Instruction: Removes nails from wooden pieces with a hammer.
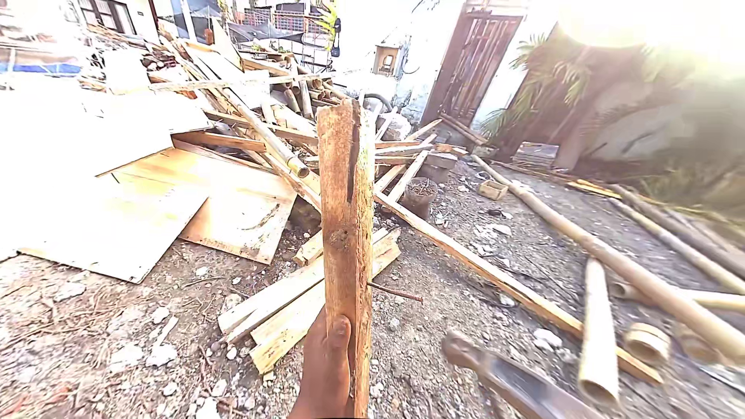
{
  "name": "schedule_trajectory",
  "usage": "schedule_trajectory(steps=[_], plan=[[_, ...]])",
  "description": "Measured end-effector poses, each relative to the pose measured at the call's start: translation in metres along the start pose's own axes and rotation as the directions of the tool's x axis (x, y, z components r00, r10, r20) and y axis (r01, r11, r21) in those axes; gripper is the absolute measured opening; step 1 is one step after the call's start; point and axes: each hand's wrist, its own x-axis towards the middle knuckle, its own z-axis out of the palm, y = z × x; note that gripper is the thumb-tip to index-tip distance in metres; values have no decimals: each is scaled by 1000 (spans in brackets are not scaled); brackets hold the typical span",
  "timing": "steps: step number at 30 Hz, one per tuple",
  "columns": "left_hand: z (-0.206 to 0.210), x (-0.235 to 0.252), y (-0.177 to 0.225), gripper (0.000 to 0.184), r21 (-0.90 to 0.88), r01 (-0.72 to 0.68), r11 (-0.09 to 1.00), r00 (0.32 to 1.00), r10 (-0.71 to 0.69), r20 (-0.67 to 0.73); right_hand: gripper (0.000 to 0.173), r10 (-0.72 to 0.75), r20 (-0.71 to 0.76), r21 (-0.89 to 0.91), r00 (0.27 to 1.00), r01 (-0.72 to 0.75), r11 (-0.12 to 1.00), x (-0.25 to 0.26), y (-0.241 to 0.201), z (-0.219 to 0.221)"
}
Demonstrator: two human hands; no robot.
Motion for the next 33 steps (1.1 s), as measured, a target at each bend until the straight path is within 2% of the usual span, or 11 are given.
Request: schedule_trajectory(steps=[2, 4, 7, 12, 16, 21, 23, 25, 29, 31, 33], plan=[[-5, 15, 5, 73, 17, 101, 995, 988, -102, 115, 29, -362, -113, -192, 925, 337, 922, 7, 36, -5], [-10, 36, 8, 66, 26, 308, 951, 917, -304, 259, 32, -438, -57, -369, 897, 389, 844, 3, 32, -18], [-12, 48, 0, 74, 207, 629, 749, 670, -658, 344, 36, -508, 18, -565, 861, 428, 705, -5, 35, -7], [-28, 0, -46, 80, 497, 669, 552, 388, -830, 400, 26, -416, 120, -753, 901, 356, 553, -23, 96, 42], [-39, -15, -72, 73, 435, 759, 485, 344, -865, 365, 20, 2, 154, -688, 988, 106, 718, -40, 111, 61], [-42, -33, -83, 75, 543, 745, 388, 239, -915, 326, 25, -353, 192, -596, 916, 394, 699, -64, 105, 78], [-45, -44, -84, 76, 578, 734, 357, 216, -929, 300, 20, -24, 146, -693, 989, 120, 711, -58, 115, 72], [-52, -51, -92, 79, 621, 710, 332, 218, -942, 255, 33, 425, 48, -672, 904, -285, 683, -38, 134, 53], [-57, -53, -97, 85, 821, 493, 288, 327, -936, 131, 31, 589, -138, -39, 796, -599, 800, -51, 154, 41], [-49, -48, -88, 80, 889, 334, 313, 449, -882, 142, 24, 715, 8, 348, 699, -673, 653, -69, 140, 44], [-37, -36, -66, 73, 875, 240, 421, 591, -779, 212, 21, 753, 196, 451, 629, -739, 500, -81, 128, 41]])
